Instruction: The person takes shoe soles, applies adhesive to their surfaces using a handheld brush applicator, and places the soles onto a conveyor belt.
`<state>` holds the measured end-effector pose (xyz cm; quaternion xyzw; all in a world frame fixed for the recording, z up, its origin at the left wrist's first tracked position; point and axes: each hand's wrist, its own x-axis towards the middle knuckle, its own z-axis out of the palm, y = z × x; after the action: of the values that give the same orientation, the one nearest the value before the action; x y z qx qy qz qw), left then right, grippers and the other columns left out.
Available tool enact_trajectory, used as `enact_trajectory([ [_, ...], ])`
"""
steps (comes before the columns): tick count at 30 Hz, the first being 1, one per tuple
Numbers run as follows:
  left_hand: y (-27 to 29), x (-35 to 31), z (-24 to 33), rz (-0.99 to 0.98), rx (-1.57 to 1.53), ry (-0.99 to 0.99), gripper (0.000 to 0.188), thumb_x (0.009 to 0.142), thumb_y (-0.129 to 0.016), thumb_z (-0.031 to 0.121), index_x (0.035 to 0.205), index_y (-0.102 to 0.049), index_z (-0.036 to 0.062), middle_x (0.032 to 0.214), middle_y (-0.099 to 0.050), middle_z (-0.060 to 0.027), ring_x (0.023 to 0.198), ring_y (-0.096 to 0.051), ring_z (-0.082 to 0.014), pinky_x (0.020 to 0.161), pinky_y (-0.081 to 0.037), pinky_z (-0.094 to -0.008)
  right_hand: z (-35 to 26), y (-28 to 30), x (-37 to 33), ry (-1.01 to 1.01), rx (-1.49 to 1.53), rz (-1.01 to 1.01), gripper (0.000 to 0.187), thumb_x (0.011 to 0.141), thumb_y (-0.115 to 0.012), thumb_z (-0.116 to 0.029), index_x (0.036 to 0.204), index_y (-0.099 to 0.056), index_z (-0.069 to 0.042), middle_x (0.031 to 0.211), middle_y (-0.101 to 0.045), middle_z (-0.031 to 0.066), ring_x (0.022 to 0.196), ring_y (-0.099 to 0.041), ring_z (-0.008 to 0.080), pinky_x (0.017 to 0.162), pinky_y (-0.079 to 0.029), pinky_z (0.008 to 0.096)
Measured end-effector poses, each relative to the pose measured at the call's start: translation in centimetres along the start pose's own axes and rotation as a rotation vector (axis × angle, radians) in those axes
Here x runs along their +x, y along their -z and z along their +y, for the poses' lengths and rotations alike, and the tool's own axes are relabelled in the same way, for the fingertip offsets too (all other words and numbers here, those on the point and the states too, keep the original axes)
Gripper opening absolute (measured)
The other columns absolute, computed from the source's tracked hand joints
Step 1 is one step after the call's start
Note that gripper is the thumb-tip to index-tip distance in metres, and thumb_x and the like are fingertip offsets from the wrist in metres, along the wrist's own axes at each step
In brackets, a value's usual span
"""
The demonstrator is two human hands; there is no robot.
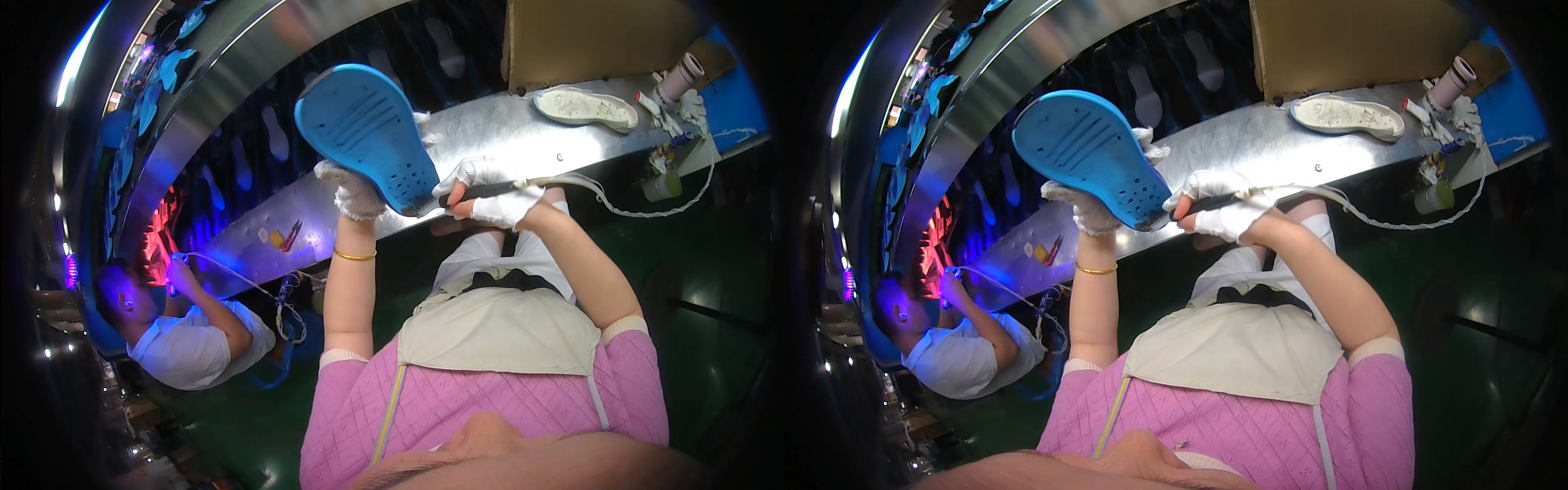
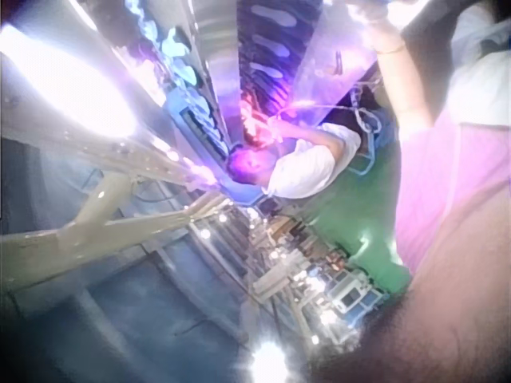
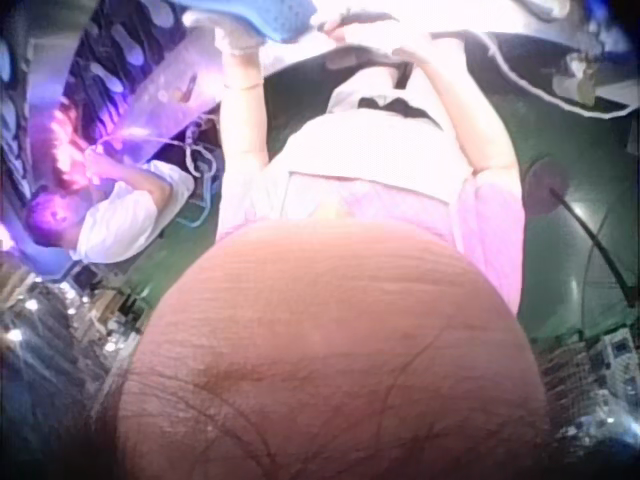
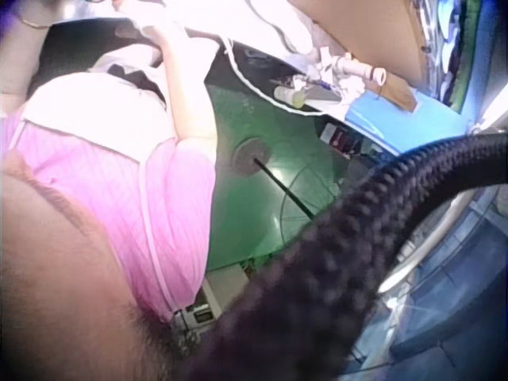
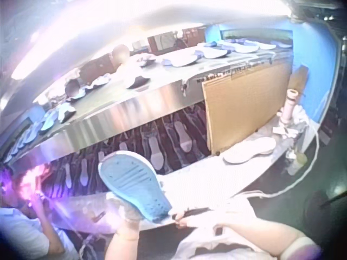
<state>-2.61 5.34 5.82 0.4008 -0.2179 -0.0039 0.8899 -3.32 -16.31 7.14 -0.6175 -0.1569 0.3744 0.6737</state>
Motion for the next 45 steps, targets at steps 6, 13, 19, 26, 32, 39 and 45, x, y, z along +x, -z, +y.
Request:
enact_trajectory([
  [6,-1.0,1.1,1.2,0.07,0.277,0.252,0.109,0.059,-0.045,0.084,0.125,-0.044,-0.0028,0.109,-0.059,-0.019,0.091,-0.064,-0.0288,0.077,-0.055,-0.0378,-2.4,0.0,-0.8,-0.054,-0.004,0.022,0.013,0.074,-0.066,-0.001,0.083,-0.059,-0.008,0.094,-0.058,0.0054,0.083,-0.058,0.0174,0.072,-0.057,0.0352],
  [13,-1.4,2.6,1.4,0.236,0.442,0.662,0.087,0.073,-0.044,0.074,0.121,-0.052,0.0018,0.102,-0.062,-0.0178,0.085,-0.065,-0.025,0.073,-0.056,-0.0353,-2.3,0.1,-0.3,0.1,-0.31,-0.076,0.015,0.073,-0.059,0.003,0.085,-0.06,-0.005,0.091,-0.059,0.0074,0.086,-0.057,0.0167,0.065,-0.054,0.0304],
  [19,-1.4,3.2,0.1,0.426,0.508,0.674,0.072,0.081,-0.05,0.064,0.12,-0.052,0.0034,0.094,-0.061,-0.012,0.079,-0.061,-0.0192,0.07,-0.052,-0.029,-2.3,0.2,0.3,0.172,-0.246,0.043,0.014,0.071,-0.062,0.003,0.082,-0.059,-0.006,0.095,-0.059,0.0069,0.091,-0.056,0.0185,0.077,-0.049,0.0306],
  [26,-1.1,3.1,0.0,0.379,0.635,0.732,0.079,0.08,-0.047,0.068,0.127,-0.047,0.004,0.108,-0.057,-0.0174,0.092,-0.058,-0.0219,0.075,-0.051,-0.0338,-1.8,2.3,1.2,0.286,-0.187,0.057,0.01,0.068,-0.065,-0.002,0.076,-0.06,-0.007,0.092,-0.061,0.0078,0.088,-0.058,0.0199,0.079,-0.047,0.0301],
  [32,-1.3,2.2,2.0,0.384,0.461,0.779,0.079,0.08,-0.046,0.069,0.119,-0.05,0.001,0.094,-0.062,-0.0152,0.079,-0.063,-0.0228,0.068,-0.054,-0.0317,-3.5,2.6,0.3,0.163,-0.645,0.009,0.01,0.069,-0.063,-0.012,0.079,-0.062,-0.008,0.084,-0.063,0.0081,0.083,-0.058,0.0229,0.074,-0.046,0.0327],
  [39,-2.9,1.0,4.2,0.383,-0.09,0.083,0.088,0.077,-0.044,0.072,0.133,-0.037,0.0051,0.121,-0.054,-0.0111,0.108,-0.054,-0.0253,0.095,-0.045,-0.0374,-2.7,3.6,-0.1,0.423,-0.05,0.097,0.015,0.078,-0.064,0.0,0.087,-0.053,-0.005,0.089,-0.062,0.0084,0.08,-0.061,0.014,0.075,-0.049,0.0274],
  [45,0.4,-4.3,-2.6,0.501,-0.292,0.389,0.063,0.088,-0.044,0.056,0.12,-0.05,0.0026,0.104,-0.061,-0.0165,0.091,-0.062,-0.0282,0.083,-0.052,-0.041,1.0,1.9,0.5,0.454,-0.069,0.26,0.018,0.077,-0.068,-0.002,0.088,-0.055,-0.005,0.082,-0.063,0.0054,0.074,-0.06,0.0096,0.067,-0.049,0.0232],
])
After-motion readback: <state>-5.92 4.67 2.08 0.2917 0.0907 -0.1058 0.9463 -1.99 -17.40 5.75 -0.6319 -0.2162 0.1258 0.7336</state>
